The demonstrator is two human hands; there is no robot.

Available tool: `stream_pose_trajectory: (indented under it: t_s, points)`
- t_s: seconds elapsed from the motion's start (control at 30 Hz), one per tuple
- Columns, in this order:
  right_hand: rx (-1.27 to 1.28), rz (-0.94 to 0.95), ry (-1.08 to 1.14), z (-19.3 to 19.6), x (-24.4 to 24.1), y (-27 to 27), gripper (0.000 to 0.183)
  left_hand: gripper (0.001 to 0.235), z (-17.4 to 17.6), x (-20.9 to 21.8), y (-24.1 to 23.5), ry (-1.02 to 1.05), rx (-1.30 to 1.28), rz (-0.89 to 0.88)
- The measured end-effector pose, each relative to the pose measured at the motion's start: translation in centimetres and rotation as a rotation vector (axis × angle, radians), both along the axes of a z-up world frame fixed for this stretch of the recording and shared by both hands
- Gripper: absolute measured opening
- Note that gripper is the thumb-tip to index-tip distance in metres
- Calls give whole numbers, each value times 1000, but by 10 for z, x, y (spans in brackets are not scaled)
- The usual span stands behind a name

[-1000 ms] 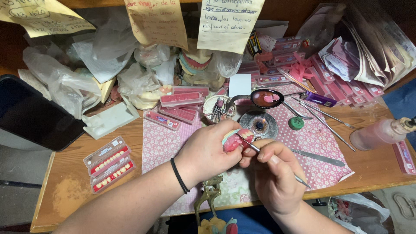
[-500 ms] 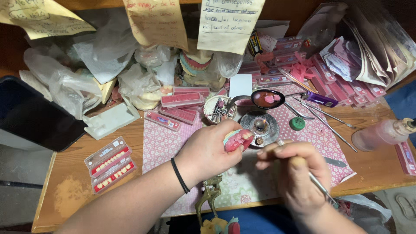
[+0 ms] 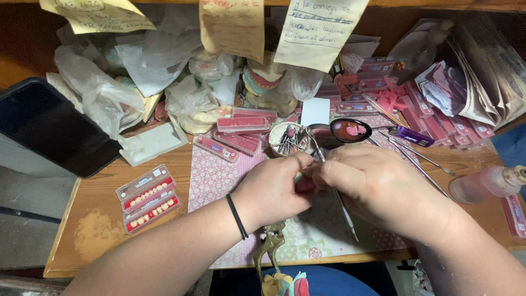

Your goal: The person assembles a set of dentures by placing individual artificial teeth into a pink gum mold. They use a metal dental tool to adjust the position of the teeth and a small bottle to apply a liquid substance to the mold. The person repeatedly checks the fit of the upper and lower denture halves.

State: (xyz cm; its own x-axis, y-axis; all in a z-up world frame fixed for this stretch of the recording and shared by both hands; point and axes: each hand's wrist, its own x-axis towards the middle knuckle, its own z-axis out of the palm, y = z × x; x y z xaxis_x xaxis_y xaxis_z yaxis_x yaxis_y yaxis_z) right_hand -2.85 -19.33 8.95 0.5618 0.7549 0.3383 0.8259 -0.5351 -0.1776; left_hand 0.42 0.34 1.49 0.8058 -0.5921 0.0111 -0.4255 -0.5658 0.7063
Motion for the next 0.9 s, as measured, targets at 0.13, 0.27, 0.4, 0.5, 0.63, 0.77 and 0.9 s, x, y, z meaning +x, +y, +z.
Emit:
stream_pose_trajectory:
  t_s: [0.13, 0.27, 0.4, 0.5, 0.63, 0.77, 0.9]
  points:
    - [-45, -31, -6, 1, -2, 2, 10, 26, -1, 0, 1, 3, -12, -9]
    - [-93, -18, 16, 5, -2, 3, 3, 24, -4, 0, 1, -48, -65, -21]
    - [-75, 19, 6, 4, 1, 5, 6, 26, -5, 0, 2, -35, -56, -9]
    - [-51, 26, 3, 3, 0, 7, 4, 30, -7, 1, 1, -32, -9, 3]
    - [-35, 22, -26, -3, -1, 8, 5, 29, -8, 1, 0, -40, -25, -1]
    - [-36, 19, -47, -6, -2, 8, 3, 28, -8, 2, 0, -37, -40, 3]
    - [-26, 9, -56, -12, -2, 7, 3, 29, -6, 2, -1, -3, -39, -7]
